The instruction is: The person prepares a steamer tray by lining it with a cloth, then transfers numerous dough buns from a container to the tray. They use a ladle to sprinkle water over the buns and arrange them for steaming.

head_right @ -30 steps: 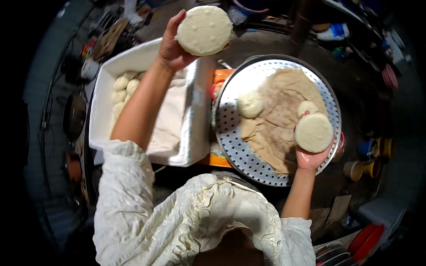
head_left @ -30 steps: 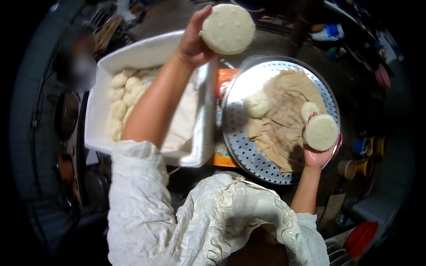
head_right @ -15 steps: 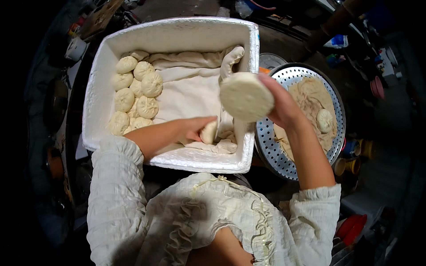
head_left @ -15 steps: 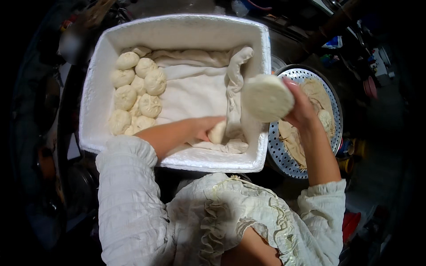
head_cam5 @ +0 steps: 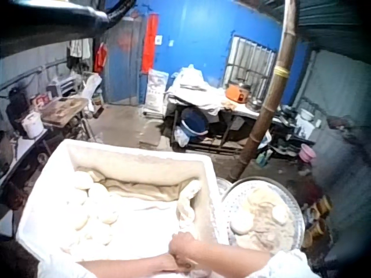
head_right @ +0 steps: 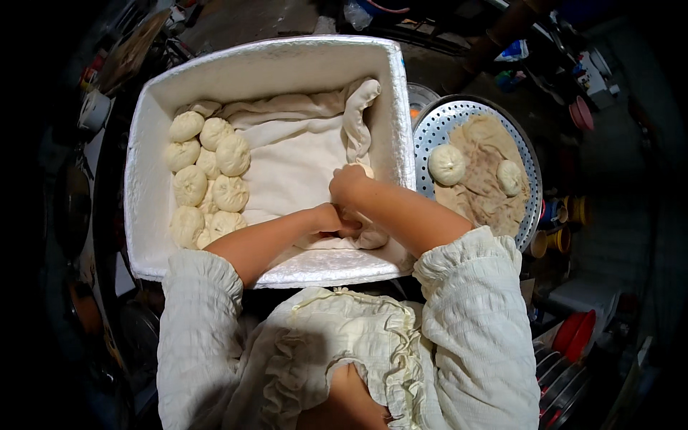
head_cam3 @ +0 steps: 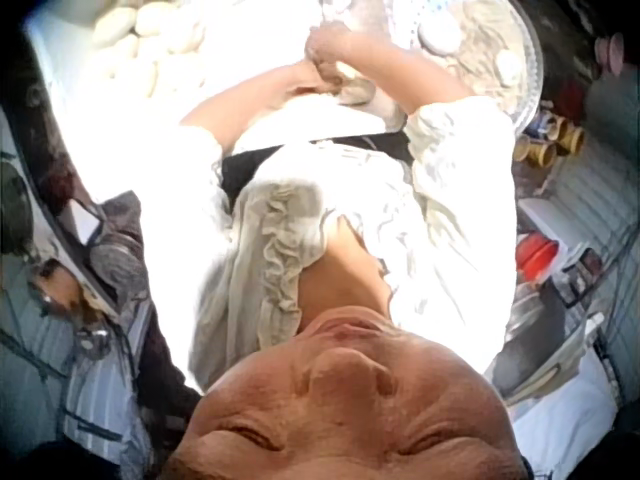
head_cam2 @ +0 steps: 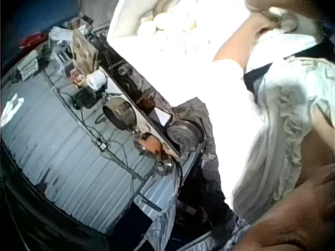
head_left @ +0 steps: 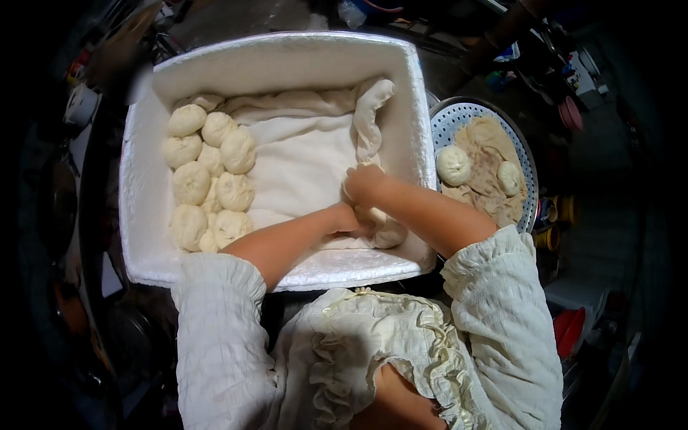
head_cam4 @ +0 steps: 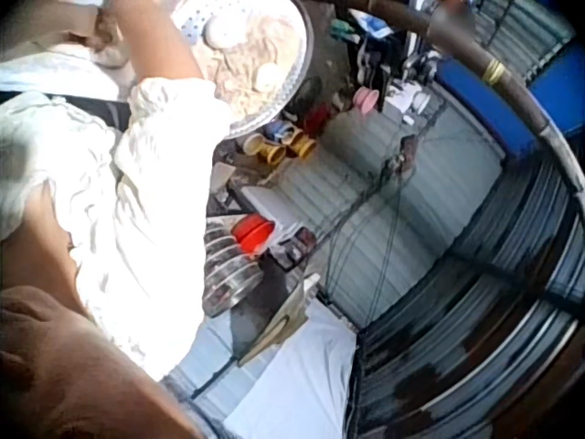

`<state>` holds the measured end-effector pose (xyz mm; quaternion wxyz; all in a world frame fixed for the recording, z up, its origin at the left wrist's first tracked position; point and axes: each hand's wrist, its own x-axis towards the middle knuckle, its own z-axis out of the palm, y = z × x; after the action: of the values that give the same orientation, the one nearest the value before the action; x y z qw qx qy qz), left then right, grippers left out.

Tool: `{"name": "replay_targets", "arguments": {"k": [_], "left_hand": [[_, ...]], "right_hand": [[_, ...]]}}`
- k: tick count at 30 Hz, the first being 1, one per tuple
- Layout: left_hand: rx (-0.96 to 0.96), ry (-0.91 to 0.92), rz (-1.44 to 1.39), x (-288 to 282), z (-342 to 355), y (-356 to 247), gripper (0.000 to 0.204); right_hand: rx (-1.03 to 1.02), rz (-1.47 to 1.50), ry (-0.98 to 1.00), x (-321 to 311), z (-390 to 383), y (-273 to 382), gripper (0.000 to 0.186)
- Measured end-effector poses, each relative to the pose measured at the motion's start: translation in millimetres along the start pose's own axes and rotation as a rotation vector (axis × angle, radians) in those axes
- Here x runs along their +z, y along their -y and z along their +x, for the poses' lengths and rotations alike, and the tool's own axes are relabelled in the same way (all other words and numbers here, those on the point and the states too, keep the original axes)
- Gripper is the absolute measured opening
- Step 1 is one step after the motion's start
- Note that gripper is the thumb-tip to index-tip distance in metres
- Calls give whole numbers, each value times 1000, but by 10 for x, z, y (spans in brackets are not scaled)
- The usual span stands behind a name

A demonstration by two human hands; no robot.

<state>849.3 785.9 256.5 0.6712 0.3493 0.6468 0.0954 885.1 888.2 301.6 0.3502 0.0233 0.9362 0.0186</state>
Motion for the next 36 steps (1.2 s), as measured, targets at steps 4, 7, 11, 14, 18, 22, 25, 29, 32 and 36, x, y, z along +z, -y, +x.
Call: {"name": "replay_targets", "arguments": {"k": [4, 7, 11, 14, 18, 22, 25, 29, 32, 36], "left_hand": [[169, -66, 94, 2, -30, -40, 60], [431, -13, 5, -60, -41, 7, 64], [379, -278, 450, -533, 6, 225, 56], [114, -893, 516, -825, -623, -531, 46], [809, -1158, 528, -565, -673, -1733, 42], [450, -607, 906, 384, 79, -2623, 66], [282, -601, 1002, 720, 1093, -2542, 86], [221, -665, 886, 775, 1438, -2580, 70], [316, -668, 696, 518, 1461, -2577, 52], [295, -495, -452, -73, 1323, -2601, 42]], "right_hand": [[26, 39, 97, 7, -45, -44, 47], [-16, 92, 62, -119, -168, -32, 45], [-217, 417, -651, -410, -891, -178, 39], [-163, 811, -1008, -154, -1817, -686, 44], [617, 691, -1170, 1394, -2350, -1879, 45], [973, 537, -941, 2391, -2458, -2423, 64], [964, 510, -805, 2602, -2344, -2581, 72], [900, 575, -982, 2944, -2430, -2782, 56], [866, 911, -1286, 3250, -2571, -3087, 38], [319, 2650, -1695, 3711, -2779, -3382, 41]]}}
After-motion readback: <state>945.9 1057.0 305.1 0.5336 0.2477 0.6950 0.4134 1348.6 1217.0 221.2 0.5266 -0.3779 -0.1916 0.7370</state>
